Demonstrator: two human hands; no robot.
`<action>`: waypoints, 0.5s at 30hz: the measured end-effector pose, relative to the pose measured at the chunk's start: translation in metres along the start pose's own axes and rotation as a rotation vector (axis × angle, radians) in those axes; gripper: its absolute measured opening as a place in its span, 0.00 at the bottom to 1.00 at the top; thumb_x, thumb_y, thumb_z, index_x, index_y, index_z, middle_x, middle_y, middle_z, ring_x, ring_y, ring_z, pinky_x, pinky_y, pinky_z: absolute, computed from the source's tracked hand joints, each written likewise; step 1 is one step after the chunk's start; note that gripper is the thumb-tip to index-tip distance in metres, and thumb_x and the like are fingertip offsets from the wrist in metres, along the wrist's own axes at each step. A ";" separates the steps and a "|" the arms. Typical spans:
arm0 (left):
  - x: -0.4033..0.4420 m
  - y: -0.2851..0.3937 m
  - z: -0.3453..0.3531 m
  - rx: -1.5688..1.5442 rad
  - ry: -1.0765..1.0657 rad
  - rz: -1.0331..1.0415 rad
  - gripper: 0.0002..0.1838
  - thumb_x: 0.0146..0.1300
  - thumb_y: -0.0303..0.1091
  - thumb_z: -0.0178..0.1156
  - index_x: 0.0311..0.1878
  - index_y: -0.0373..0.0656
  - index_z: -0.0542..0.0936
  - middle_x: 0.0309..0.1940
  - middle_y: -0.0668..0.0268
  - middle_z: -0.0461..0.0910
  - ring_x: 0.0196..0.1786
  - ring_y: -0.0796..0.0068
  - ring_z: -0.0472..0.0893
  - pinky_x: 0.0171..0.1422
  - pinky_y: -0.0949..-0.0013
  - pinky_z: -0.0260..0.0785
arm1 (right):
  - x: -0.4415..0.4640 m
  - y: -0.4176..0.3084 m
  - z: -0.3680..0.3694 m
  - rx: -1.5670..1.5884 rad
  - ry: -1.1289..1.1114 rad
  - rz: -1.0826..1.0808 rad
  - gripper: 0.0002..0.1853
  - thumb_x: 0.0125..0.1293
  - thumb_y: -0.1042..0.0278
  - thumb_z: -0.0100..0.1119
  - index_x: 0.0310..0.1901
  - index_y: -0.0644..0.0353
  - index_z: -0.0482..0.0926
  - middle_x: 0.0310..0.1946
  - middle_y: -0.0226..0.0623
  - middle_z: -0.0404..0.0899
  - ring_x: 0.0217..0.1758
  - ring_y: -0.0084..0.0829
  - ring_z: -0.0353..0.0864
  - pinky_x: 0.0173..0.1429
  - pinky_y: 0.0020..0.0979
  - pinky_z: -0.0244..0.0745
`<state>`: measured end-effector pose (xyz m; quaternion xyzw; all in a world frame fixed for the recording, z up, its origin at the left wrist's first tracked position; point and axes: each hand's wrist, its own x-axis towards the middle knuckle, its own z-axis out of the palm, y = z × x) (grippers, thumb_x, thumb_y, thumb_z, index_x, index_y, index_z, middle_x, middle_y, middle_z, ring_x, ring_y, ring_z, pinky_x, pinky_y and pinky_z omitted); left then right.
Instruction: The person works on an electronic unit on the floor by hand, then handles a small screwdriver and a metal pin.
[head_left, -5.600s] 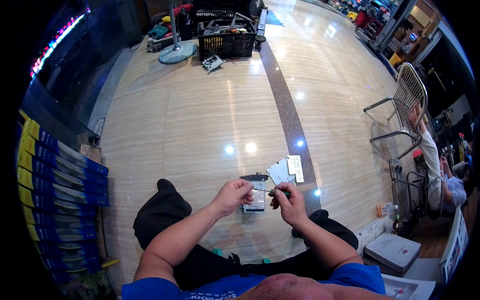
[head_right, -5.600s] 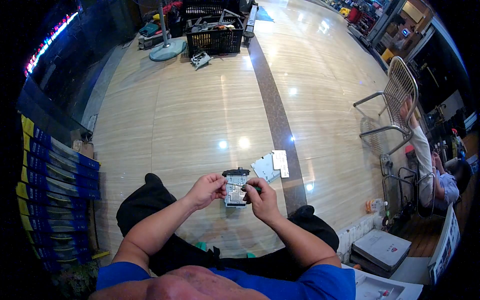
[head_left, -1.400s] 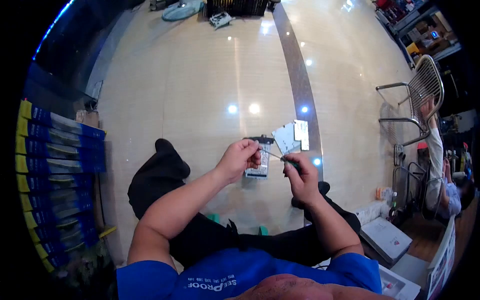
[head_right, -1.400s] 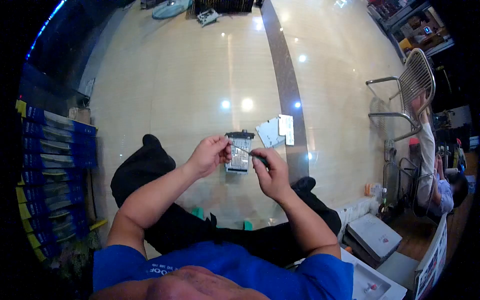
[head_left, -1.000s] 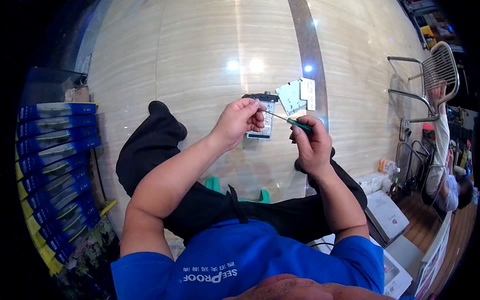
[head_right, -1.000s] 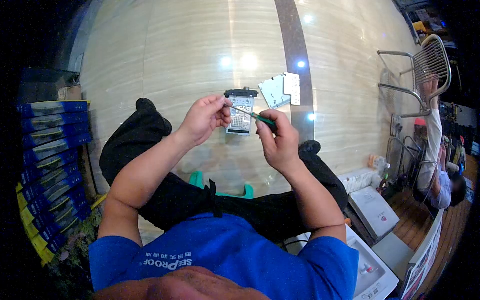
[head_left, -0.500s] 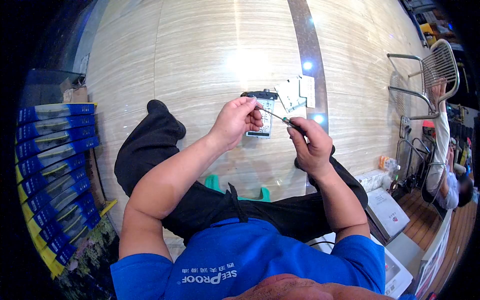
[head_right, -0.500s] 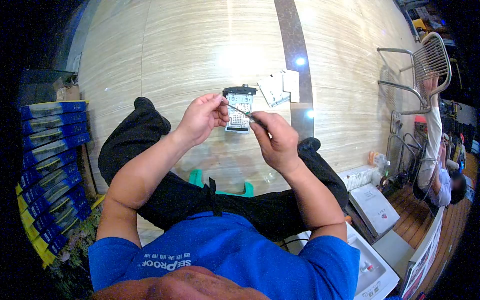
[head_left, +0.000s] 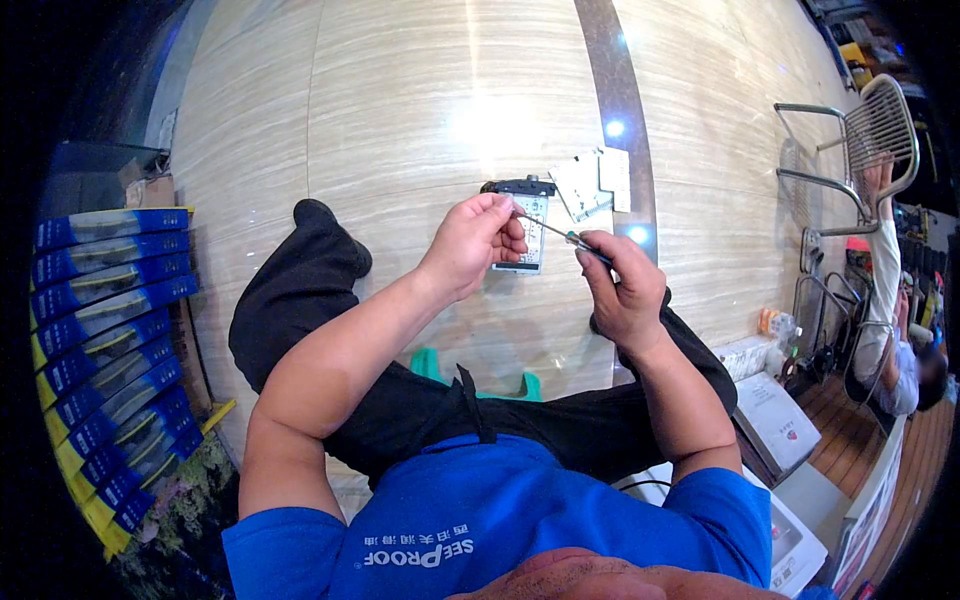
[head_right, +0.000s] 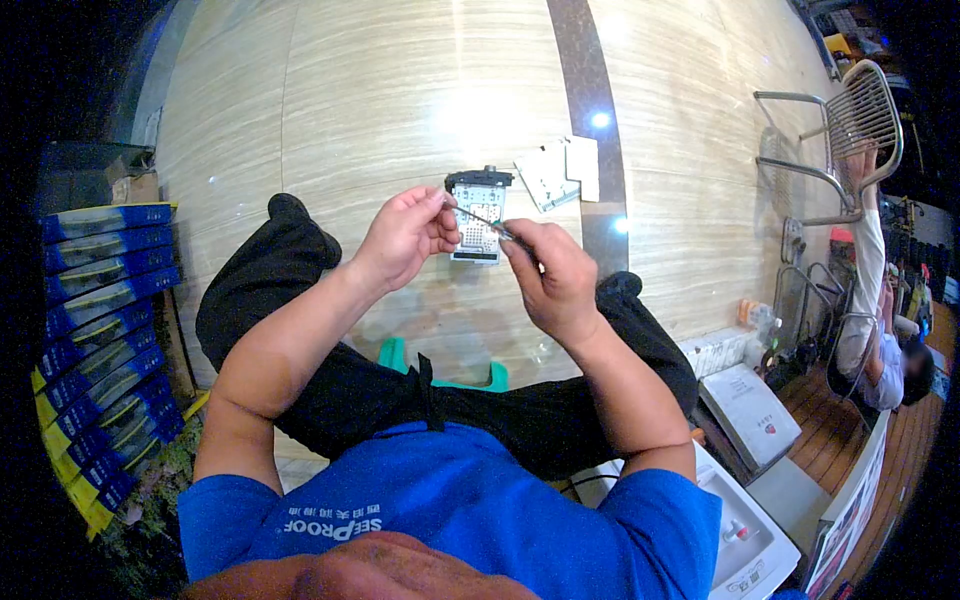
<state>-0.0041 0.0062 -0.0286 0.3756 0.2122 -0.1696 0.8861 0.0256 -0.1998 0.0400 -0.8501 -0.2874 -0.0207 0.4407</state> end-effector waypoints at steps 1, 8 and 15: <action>0.000 -0.001 0.000 0.003 0.007 -0.002 0.13 0.77 0.40 0.49 0.44 0.41 0.76 0.31 0.66 0.78 0.33 0.73 0.79 0.40 0.68 0.75 | 0.000 0.000 0.000 0.000 0.000 0.001 0.09 0.61 0.79 0.65 0.44 0.61 0.82 0.28 0.40 0.79 0.27 0.33 0.78 0.31 0.30 0.72; -0.001 0.002 0.003 0.037 0.035 -0.006 0.13 0.77 0.40 0.48 0.44 0.41 0.76 0.30 0.66 0.78 0.32 0.73 0.79 0.39 0.68 0.75 | -0.002 0.003 0.000 0.061 -0.005 0.030 0.10 0.61 0.80 0.65 0.44 0.61 0.82 0.28 0.39 0.79 0.28 0.32 0.78 0.32 0.29 0.72; 0.000 0.001 0.001 0.021 0.027 -0.002 0.13 0.77 0.40 0.48 0.44 0.41 0.76 0.30 0.66 0.78 0.32 0.73 0.80 0.39 0.69 0.75 | -0.003 0.003 0.000 0.088 -0.010 0.049 0.09 0.61 0.80 0.64 0.44 0.62 0.82 0.30 0.40 0.80 0.29 0.31 0.80 0.33 0.28 0.73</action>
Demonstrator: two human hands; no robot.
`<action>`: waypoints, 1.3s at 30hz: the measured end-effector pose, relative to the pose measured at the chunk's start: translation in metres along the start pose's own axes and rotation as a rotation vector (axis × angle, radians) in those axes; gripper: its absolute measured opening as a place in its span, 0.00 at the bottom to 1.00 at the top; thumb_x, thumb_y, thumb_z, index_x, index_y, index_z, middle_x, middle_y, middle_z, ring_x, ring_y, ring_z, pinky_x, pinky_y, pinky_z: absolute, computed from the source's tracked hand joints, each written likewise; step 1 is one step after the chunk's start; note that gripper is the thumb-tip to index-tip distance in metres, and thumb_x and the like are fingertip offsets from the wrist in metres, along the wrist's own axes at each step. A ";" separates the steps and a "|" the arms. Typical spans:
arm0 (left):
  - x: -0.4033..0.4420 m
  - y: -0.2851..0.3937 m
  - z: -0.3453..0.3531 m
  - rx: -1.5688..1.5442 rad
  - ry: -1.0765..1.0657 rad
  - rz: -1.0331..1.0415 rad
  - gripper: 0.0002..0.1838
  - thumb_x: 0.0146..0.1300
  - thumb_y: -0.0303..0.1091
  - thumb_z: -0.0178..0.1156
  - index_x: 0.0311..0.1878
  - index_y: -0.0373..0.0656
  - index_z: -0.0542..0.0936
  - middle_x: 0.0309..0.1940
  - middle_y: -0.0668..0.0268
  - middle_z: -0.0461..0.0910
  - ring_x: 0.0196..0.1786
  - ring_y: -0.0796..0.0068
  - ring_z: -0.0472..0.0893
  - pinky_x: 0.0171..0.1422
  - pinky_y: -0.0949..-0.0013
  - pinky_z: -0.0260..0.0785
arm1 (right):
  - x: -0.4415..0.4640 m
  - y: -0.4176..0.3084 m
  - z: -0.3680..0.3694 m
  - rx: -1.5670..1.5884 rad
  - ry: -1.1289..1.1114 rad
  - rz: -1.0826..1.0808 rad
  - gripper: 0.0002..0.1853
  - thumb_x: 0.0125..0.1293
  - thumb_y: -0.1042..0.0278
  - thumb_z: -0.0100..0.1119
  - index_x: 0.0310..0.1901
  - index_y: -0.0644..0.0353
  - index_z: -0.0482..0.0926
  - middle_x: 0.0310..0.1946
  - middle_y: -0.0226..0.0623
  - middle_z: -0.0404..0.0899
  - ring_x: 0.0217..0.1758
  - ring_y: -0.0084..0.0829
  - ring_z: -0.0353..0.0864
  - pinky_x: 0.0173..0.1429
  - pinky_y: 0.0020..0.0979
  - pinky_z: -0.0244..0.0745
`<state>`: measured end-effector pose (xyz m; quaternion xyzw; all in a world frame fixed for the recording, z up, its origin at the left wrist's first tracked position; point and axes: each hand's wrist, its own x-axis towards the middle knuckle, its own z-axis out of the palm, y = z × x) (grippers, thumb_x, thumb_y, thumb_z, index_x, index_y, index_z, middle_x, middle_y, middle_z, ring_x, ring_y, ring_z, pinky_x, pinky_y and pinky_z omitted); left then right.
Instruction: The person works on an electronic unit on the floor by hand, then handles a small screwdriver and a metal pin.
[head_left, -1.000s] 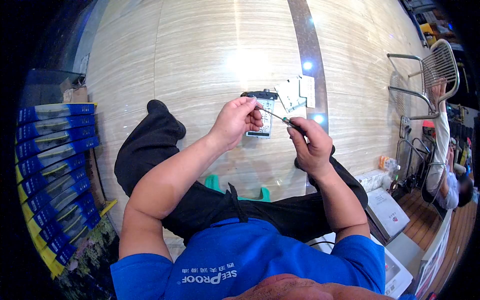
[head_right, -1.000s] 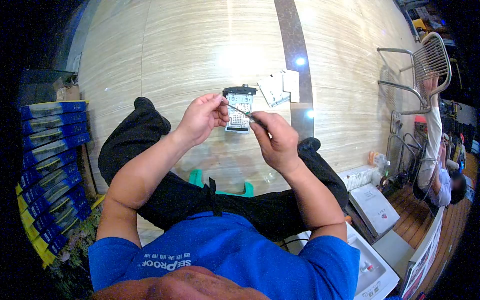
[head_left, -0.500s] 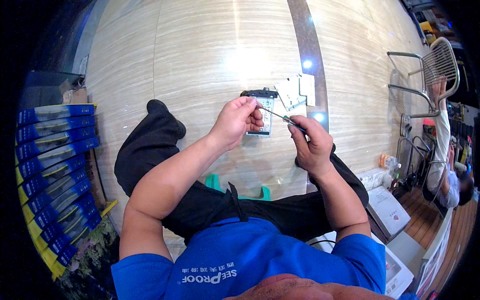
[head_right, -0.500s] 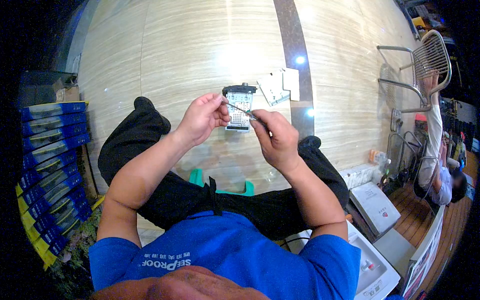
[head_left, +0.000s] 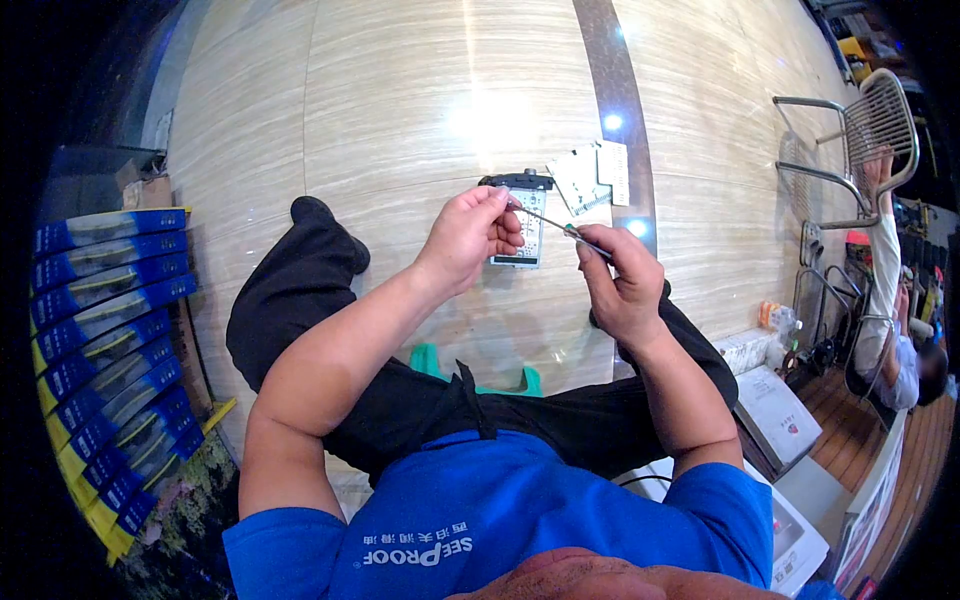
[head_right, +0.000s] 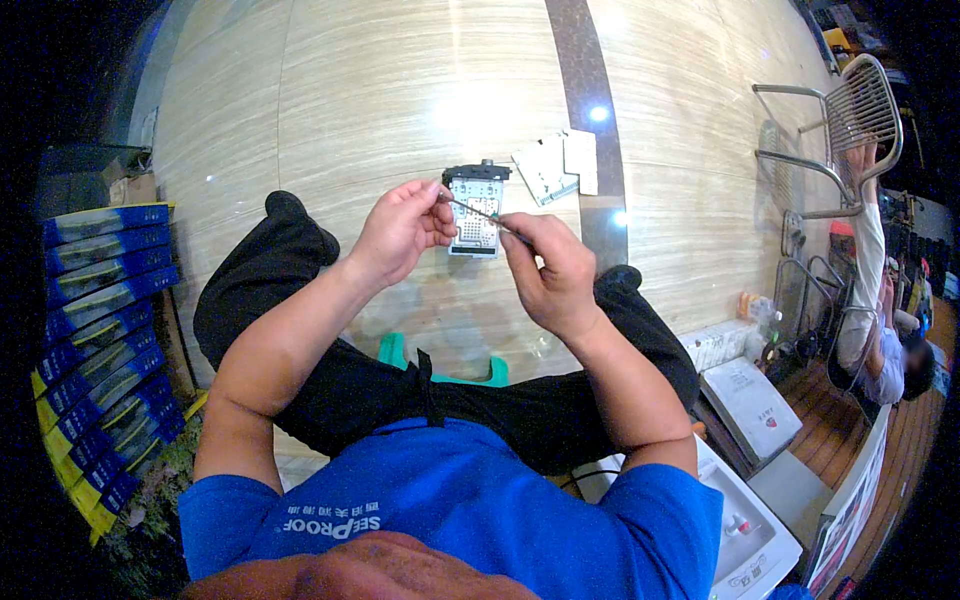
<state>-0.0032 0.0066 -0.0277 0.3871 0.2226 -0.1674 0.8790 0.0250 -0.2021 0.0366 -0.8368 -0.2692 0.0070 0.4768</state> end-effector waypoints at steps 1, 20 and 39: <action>0.000 0.000 0.000 -0.001 -0.001 0.001 0.13 0.77 0.40 0.47 0.44 0.41 0.76 0.30 0.66 0.78 0.32 0.73 0.80 0.39 0.70 0.75 | 0.000 -0.001 -0.001 0.000 0.000 0.000 0.09 0.61 0.80 0.64 0.44 0.62 0.82 0.30 0.40 0.80 0.29 0.31 0.80 0.33 0.28 0.73; 0.001 0.000 0.000 0.001 -0.013 0.010 0.12 0.77 0.40 0.49 0.45 0.41 0.76 0.31 0.67 0.78 0.32 0.74 0.80 0.40 0.70 0.75 | 0.001 -0.002 0.000 -0.003 -0.009 -0.014 0.09 0.61 0.81 0.63 0.44 0.63 0.81 0.30 0.40 0.80 0.29 0.30 0.80 0.33 0.27 0.74; 0.000 -0.004 0.001 0.040 0.029 0.033 0.10 0.76 0.40 0.52 0.42 0.43 0.75 0.31 0.68 0.77 0.34 0.76 0.78 0.41 0.71 0.74 | -0.005 0.005 0.002 -0.036 -0.001 0.062 0.11 0.63 0.76 0.64 0.47 0.63 0.80 0.36 0.45 0.83 0.35 0.38 0.84 0.38 0.32 0.78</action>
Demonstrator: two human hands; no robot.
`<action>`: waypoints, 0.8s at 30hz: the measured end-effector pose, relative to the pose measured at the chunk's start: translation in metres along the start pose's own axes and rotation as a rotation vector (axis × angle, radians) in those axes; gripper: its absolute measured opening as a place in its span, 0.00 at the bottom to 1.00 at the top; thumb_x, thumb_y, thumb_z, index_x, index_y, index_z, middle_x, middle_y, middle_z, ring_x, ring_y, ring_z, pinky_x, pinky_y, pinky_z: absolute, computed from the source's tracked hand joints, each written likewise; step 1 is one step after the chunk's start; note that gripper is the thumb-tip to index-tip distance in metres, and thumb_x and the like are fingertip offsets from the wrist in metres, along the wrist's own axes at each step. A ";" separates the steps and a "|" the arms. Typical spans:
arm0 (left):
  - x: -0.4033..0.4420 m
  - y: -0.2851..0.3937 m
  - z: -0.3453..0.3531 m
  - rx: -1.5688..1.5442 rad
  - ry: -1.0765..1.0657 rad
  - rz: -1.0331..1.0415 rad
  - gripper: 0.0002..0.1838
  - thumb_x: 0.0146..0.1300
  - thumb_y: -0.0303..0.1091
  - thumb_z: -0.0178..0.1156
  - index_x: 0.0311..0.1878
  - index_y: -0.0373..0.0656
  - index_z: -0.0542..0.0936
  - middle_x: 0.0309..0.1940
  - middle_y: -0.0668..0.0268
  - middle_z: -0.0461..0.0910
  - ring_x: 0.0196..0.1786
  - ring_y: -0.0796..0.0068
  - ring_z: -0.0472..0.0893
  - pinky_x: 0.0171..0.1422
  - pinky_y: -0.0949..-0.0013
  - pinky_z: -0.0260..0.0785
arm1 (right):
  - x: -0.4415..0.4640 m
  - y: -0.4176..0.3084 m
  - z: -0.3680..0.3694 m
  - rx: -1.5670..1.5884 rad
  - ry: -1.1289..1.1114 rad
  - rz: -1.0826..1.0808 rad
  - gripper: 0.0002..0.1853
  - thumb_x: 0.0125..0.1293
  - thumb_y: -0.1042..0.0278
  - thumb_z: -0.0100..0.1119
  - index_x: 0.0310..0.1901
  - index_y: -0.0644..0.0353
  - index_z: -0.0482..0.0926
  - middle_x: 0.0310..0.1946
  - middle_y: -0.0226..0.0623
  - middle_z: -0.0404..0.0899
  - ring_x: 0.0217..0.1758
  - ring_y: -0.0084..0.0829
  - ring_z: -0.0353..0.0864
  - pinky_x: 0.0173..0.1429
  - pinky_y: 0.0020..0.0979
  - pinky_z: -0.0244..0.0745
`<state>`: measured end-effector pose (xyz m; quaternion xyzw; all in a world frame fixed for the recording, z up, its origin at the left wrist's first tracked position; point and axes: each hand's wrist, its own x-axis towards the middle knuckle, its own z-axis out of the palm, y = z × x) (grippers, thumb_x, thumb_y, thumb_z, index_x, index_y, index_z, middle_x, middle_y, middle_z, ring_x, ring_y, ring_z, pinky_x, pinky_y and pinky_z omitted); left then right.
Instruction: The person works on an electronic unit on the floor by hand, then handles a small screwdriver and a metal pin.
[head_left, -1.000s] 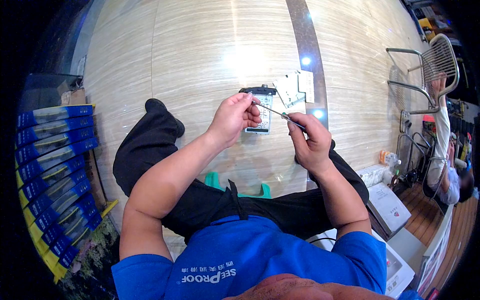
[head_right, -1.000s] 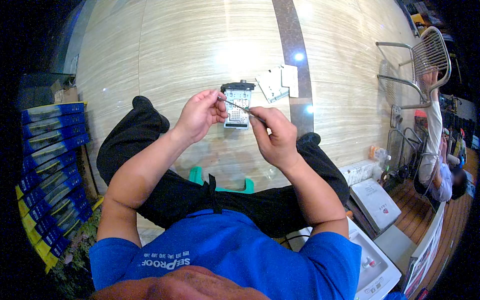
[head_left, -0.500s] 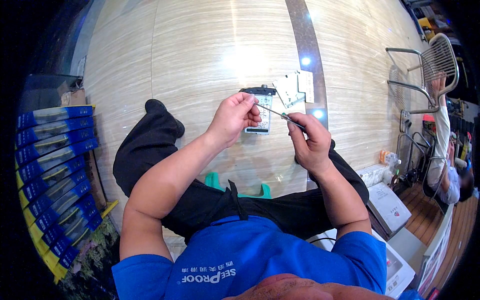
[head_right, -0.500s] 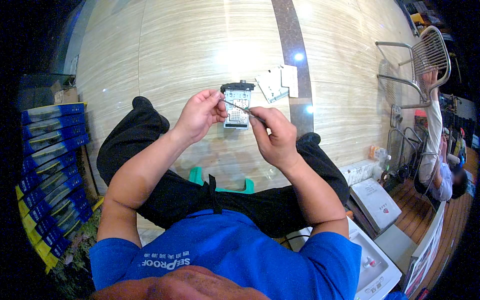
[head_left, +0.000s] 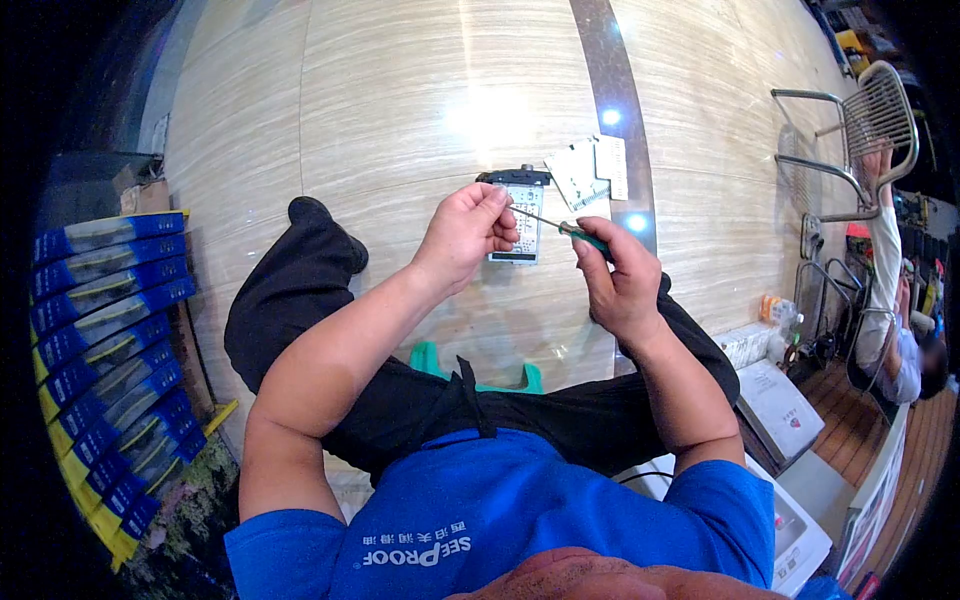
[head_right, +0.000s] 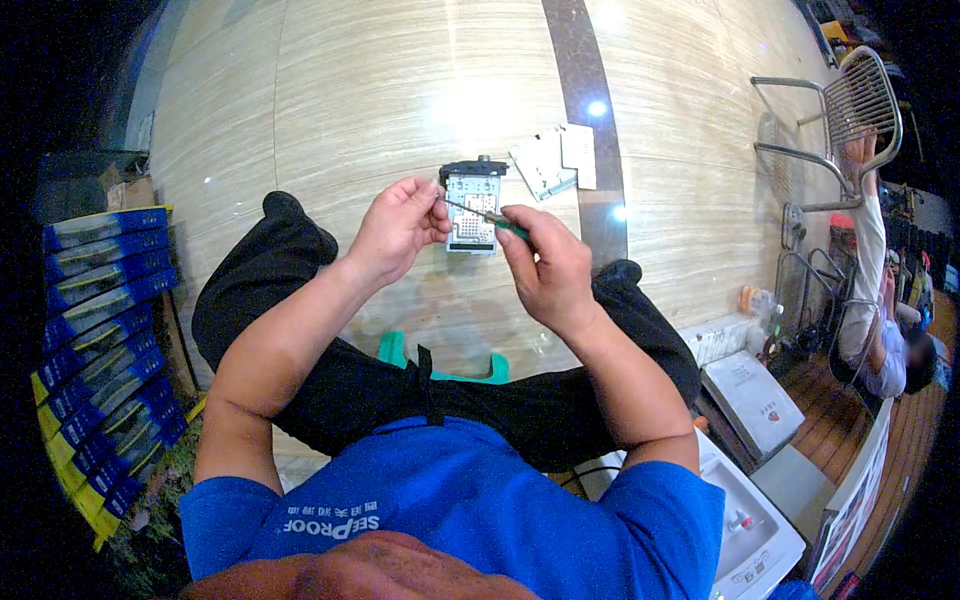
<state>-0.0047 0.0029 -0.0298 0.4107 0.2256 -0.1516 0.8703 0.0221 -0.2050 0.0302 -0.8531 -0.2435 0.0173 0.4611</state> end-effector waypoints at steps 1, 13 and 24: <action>0.000 0.000 0.000 0.002 0.001 -0.002 0.10 0.76 0.39 0.52 0.42 0.43 0.75 0.31 0.68 0.77 0.34 0.76 0.78 0.41 0.71 0.74 | 0.000 -0.001 -0.001 0.000 0.001 0.001 0.11 0.63 0.76 0.64 0.47 0.63 0.80 0.36 0.45 0.83 0.35 0.38 0.84 0.38 0.32 0.78; -0.001 0.002 0.002 0.007 -0.013 -0.028 0.10 0.75 0.38 0.53 0.45 0.42 0.76 0.32 0.68 0.77 0.35 0.76 0.79 0.42 0.71 0.75 | 0.001 -0.002 -0.001 0.083 0.020 0.020 0.09 0.63 0.78 0.64 0.45 0.63 0.80 0.34 0.43 0.83 0.33 0.33 0.84 0.37 0.29 0.77; -0.002 0.004 0.006 -0.018 0.005 -0.013 0.08 0.74 0.35 0.54 0.45 0.39 0.76 0.33 0.67 0.79 0.34 0.77 0.79 0.41 0.72 0.76 | 0.003 -0.004 -0.003 0.074 0.007 -0.013 0.08 0.62 0.79 0.64 0.44 0.62 0.82 0.29 0.40 0.80 0.29 0.30 0.80 0.33 0.28 0.74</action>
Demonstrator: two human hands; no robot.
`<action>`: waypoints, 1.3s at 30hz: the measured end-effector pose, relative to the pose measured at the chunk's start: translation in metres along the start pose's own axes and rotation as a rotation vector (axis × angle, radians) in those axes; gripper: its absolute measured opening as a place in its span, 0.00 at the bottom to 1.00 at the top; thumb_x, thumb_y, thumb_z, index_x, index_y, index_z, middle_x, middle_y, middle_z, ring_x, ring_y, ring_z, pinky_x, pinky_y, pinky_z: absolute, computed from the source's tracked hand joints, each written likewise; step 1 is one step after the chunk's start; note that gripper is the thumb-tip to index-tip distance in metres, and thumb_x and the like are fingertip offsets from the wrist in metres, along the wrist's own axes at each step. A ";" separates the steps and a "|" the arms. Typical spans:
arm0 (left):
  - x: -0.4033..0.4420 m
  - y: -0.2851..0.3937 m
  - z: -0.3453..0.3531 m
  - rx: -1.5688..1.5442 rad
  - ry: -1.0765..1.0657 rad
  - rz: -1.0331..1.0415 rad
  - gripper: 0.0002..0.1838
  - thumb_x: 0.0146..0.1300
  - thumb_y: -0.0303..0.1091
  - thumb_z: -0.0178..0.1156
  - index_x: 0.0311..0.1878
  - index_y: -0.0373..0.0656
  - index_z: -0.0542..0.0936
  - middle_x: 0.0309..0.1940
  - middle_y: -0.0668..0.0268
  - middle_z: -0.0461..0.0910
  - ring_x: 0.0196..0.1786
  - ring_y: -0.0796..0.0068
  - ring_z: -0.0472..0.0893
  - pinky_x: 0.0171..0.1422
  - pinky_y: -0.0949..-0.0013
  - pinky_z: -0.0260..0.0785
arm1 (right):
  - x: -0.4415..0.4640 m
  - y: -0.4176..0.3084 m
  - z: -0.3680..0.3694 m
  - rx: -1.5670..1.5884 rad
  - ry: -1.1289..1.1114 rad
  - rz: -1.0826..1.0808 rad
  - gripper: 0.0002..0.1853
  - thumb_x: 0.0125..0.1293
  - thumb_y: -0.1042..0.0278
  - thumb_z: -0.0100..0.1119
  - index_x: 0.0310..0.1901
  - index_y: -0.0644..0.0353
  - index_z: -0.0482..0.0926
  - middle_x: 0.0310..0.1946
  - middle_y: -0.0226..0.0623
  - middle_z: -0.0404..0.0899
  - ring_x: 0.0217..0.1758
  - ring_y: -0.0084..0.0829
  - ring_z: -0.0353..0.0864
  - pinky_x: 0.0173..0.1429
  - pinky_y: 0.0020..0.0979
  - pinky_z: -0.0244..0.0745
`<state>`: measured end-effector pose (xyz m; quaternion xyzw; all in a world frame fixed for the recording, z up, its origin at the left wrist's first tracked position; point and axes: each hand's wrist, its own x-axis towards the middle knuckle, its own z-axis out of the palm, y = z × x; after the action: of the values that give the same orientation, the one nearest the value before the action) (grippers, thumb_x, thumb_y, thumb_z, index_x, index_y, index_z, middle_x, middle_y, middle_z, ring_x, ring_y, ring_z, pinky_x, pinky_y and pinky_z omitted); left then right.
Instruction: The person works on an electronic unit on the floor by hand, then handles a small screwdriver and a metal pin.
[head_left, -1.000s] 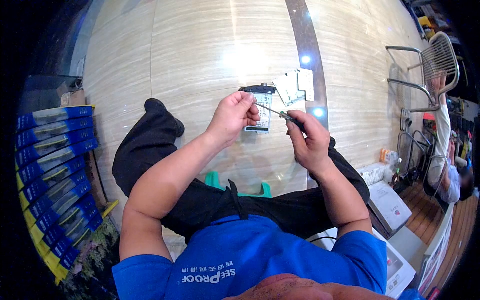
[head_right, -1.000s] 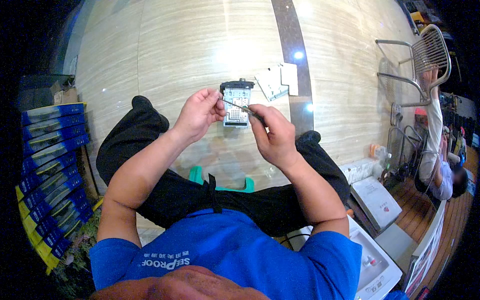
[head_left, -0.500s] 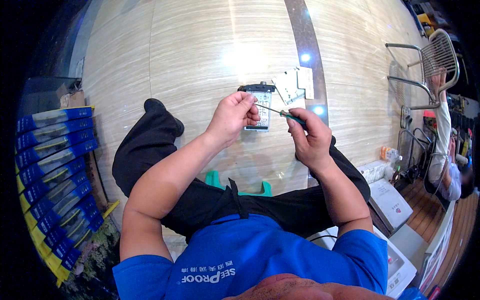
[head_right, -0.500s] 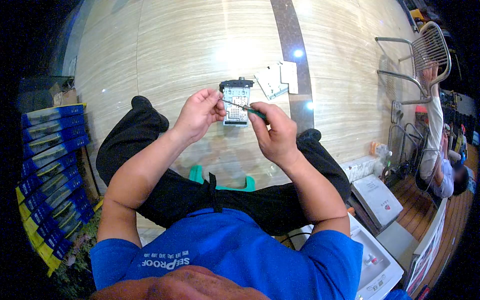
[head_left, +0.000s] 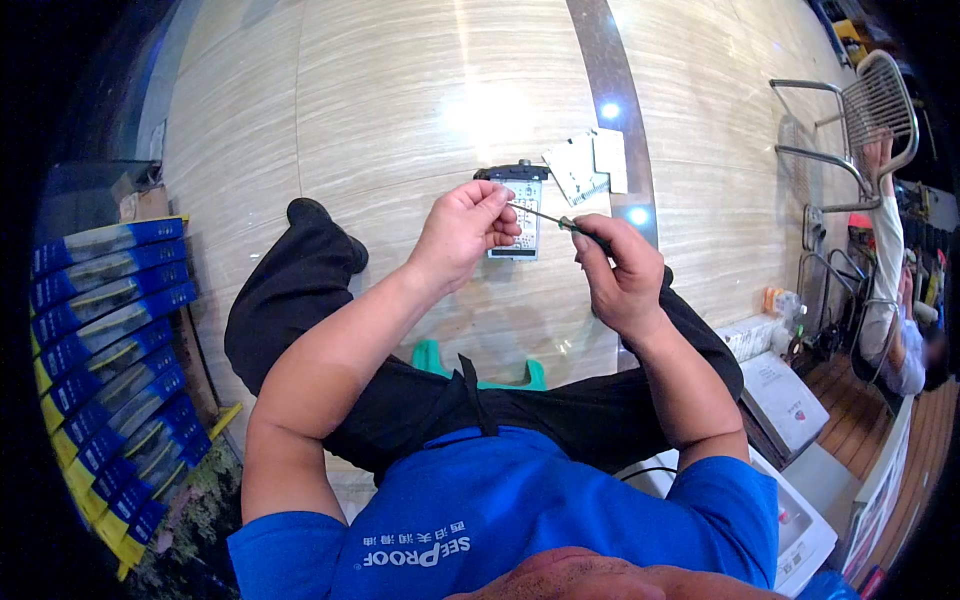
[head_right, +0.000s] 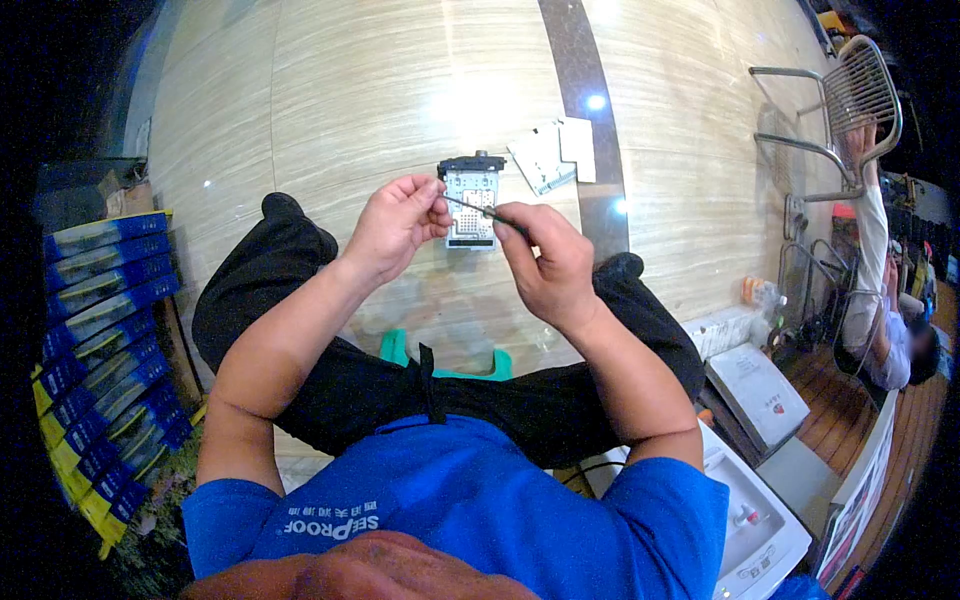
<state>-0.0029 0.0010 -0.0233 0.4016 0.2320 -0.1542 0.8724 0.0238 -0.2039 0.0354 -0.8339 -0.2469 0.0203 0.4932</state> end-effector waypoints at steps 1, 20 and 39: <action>0.000 0.001 0.001 -0.007 0.022 0.003 0.07 0.74 0.33 0.55 0.43 0.39 0.77 0.32 0.66 0.79 0.33 0.78 0.79 0.39 0.74 0.77 | 0.000 0.000 0.000 0.000 0.001 0.001 0.08 0.62 0.79 0.64 0.44 0.62 0.82 0.29 0.40 0.80 0.29 0.30 0.80 0.33 0.28 0.74; 0.004 0.005 -0.010 -0.066 -0.132 0.036 0.09 0.73 0.33 0.55 0.48 0.38 0.78 0.35 0.64 0.81 0.39 0.74 0.81 0.47 0.69 0.78 | -0.003 0.005 -0.004 0.440 -0.006 0.330 0.10 0.72 0.75 0.55 0.51 0.67 0.77 0.34 0.35 0.81 0.33 0.20 0.80 0.36 0.22 0.77; 0.004 0.007 -0.009 -0.101 -0.165 0.035 0.08 0.74 0.31 0.54 0.48 0.37 0.76 0.35 0.63 0.80 0.37 0.74 0.80 0.44 0.69 0.77 | -0.004 0.005 0.002 0.412 -0.006 0.441 0.09 0.72 0.72 0.56 0.50 0.65 0.76 0.29 0.31 0.80 0.28 0.17 0.77 0.31 0.22 0.74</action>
<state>0.0010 0.0121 -0.0258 0.3468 0.1596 -0.1597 0.9104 0.0220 -0.2060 0.0299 -0.7498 -0.0518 0.1792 0.6348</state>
